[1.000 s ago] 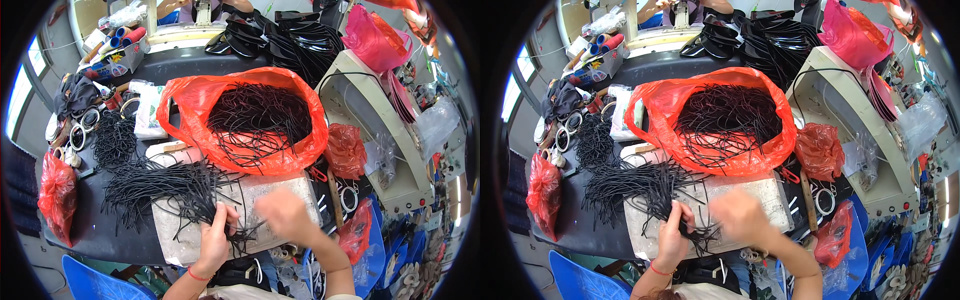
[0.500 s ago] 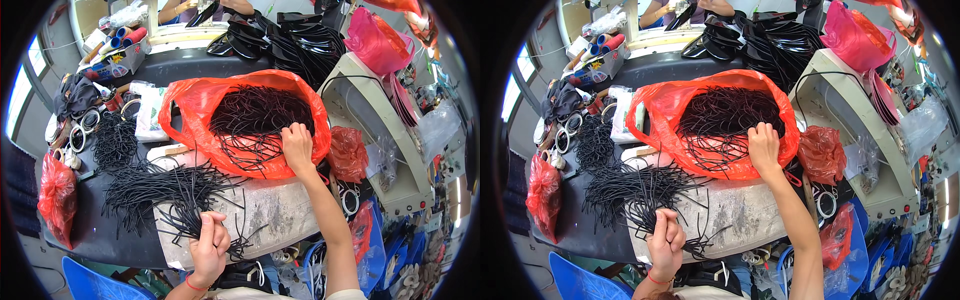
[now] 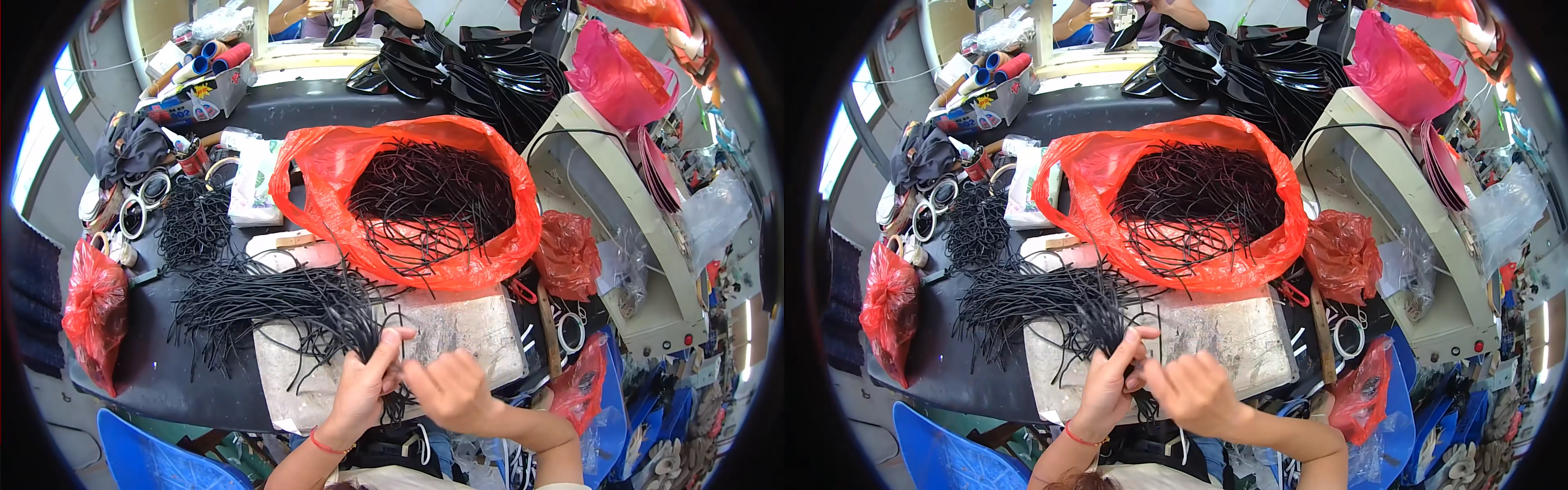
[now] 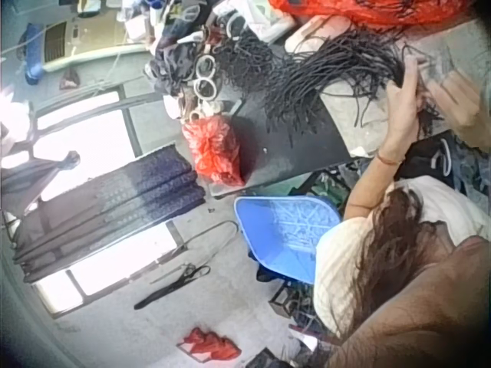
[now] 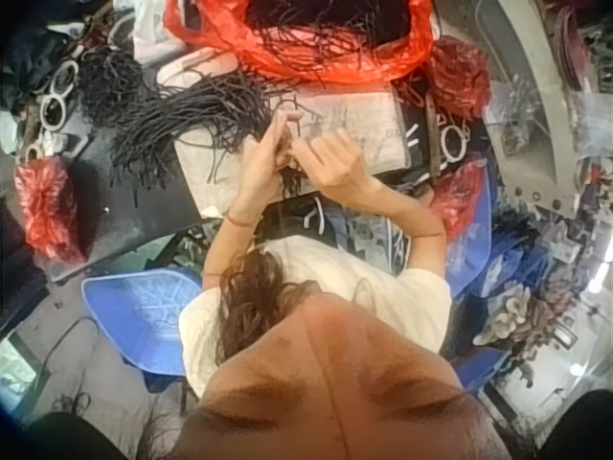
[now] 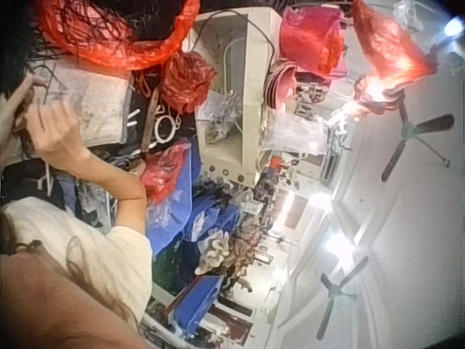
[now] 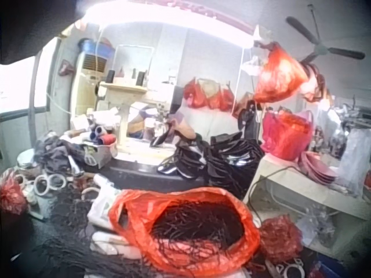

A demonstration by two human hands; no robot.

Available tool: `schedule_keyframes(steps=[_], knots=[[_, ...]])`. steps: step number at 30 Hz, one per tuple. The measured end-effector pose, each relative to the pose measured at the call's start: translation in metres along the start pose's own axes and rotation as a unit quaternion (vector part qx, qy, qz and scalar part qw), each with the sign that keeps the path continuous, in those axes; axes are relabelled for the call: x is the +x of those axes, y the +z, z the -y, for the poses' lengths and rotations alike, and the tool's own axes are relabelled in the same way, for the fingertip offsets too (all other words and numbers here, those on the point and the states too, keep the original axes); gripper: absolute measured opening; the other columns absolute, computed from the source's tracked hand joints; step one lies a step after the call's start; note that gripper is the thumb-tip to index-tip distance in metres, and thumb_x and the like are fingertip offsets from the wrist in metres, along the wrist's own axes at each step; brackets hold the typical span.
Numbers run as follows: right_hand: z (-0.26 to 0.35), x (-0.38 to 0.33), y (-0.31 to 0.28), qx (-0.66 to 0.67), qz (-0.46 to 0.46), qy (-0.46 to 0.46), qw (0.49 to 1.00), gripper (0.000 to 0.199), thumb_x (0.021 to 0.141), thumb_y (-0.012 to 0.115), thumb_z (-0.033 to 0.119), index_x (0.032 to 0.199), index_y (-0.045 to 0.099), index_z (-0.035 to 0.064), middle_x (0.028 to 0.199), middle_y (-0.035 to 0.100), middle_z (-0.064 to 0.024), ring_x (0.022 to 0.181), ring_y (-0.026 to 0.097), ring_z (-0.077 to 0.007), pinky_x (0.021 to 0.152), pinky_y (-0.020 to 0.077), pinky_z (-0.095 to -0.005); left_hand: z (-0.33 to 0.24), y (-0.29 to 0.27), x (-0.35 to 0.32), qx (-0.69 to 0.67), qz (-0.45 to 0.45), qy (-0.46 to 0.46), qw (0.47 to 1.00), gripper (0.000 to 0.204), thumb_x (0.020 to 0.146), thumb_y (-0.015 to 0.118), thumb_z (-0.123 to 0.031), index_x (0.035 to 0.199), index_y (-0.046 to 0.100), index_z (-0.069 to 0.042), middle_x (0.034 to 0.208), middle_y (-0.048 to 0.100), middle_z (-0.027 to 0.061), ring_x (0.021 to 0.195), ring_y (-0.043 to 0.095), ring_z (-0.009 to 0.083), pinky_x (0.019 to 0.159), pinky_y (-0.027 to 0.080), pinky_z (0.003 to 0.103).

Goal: The person sits at a cluttered workbench and repeatedly picks up short black cords from a red plastic bag. They tie the cords into small loops or knots by hand and place the finished items onto a pile on the table.

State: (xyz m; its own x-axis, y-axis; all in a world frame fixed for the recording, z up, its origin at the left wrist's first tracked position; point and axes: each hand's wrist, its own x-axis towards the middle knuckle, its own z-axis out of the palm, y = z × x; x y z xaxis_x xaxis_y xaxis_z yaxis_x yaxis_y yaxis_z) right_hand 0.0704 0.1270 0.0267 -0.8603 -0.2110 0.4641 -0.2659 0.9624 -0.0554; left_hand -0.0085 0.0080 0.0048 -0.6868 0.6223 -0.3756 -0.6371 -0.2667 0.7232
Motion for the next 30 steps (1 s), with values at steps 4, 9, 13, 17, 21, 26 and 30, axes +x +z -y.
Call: schedule_keyframes(steps=[4, 9, 13, 17, 21, 26, 30], knots=[[-0.019, 0.009, 0.007, 0.188, -0.029, 0.0, 0.982, 0.014, 0.08, 0.06, 0.016, 0.085, 0.059, 0.0029, 0.066, 0.05, -0.0051, 0.061, 0.051, -0.0213, 0.059, 0.0416, -0.0334, 0.003, -0.005, -0.014, 0.122, -0.092, 0.268, 0.951, 0.033, 0.097, 0.037, -0.03, 0.09, 0.056, -0.004, 0.065, 0.041, -0.0032, 0.055, 0.036, 0.0044, 0.051, 0.03, 0.019], [-0.1, 0.05, 0.072, 0.068, -0.05, 0.124, 0.989, 0.012, 0.08, 0.059, 0.016, 0.082, 0.06, 0.0045, 0.077, 0.055, -0.0094, 0.078, 0.053, -0.0253, 0.069, 0.0416, -0.0382, -0.004, 0.004, -0.013, -0.085, -0.08, 0.281, 0.953, 0.033, 0.097, 0.034, -0.033, 0.088, 0.051, -0.007, 0.06, 0.037, -0.0008, 0.046, 0.035, 0.0079, 0.044, 0.032, 0.023], [-0.11, 0.051, 0.097, -0.006, 0.001, 0.14, 0.99, 0.013, 0.083, 0.055, 0.016, 0.079, 0.06, 0.0051, 0.078, 0.057, -0.0098, 0.078, 0.053, -0.0245, 0.071, 0.0393, -0.0382, -0.008, -0.011, -0.015, -0.099, -0.073, 0.175, 0.977, 0.032, 0.097, 0.034, -0.036, 0.089, 0.049, -0.009, 0.056, 0.029, -0.0038, 0.042, 0.028, 0.0063, 0.039, 0.023, 0.02], [-0.116, 0.049, 0.083, 0.003, -0.072, 0.166, 0.983, 0.009, 0.083, 0.055, 0.013, 0.081, 0.058, 0.0051, 0.072, 0.057, -0.0085, 0.075, 0.054, -0.0251, 0.072, 0.0378, -0.0377, -0.008, -0.01, -0.01, -0.117, -0.087, 0.128, 0.981, 0.031, 0.097, 0.036, -0.035, 0.088, 0.05, -0.009, 0.055, 0.028, -0.0046, 0.042, 0.027, 0.0056, 0.039, 0.024, 0.02], [-0.111, 0.051, 0.055, -0.012, -0.185, 0.132, 0.974, 0.007, 0.082, 0.055, 0.006, 0.089, 0.055, 0.0031, 0.072, 0.053, -0.008, 0.066, 0.05, -0.0257, 0.066, 0.0373, -0.037, -0.007, -0.004, -0.007, -0.094, -0.063, 0.057, 0.992, 0.032, 0.097, 0.037, -0.033, 0.086, 0.051, -0.006, 0.055, 0.029, -0.005, 0.042, 0.028, 0.0053, 0.04, 0.025, 0.021], [-0.037, 0.028, 0.018, 0.008, -0.093, -0.001, 0.996, 0.02, 0.069, 0.056, 0.002, 0.089, 0.055, 0.0019, 0.071, 0.047, -0.0067, 0.061, 0.046, -0.0217, 0.058, 0.0374, -0.0335, -0.004, -0.005, -0.002, -0.119, 0.011, 0.025, 0.993, 0.036, 0.094, 0.046, -0.029, 0.112, 0.053, 0.001, 0.076, 0.052, -0.0022, 0.049, 0.039, 0.004, 0.043, 0.027, 0.018], [-0.006, 0.002, 0.015, 0.122, -0.037, -0.024, 0.992, 0.015, 0.069, 0.058, 0.006, 0.084, 0.057, 0.004, 0.071, 0.048, -0.0049, 0.063, 0.048, -0.0207, 0.061, 0.0392, -0.0342, -0.008, -0.002, -0.002, -0.004, -0.039, 0.029, 0.999, 0.034, 0.095, 0.043, -0.027, 0.112, 0.051, 0.001, 0.063, 0.049, -0.0033, 0.05, 0.039, 0.0032, 0.045, 0.028, 0.018]])
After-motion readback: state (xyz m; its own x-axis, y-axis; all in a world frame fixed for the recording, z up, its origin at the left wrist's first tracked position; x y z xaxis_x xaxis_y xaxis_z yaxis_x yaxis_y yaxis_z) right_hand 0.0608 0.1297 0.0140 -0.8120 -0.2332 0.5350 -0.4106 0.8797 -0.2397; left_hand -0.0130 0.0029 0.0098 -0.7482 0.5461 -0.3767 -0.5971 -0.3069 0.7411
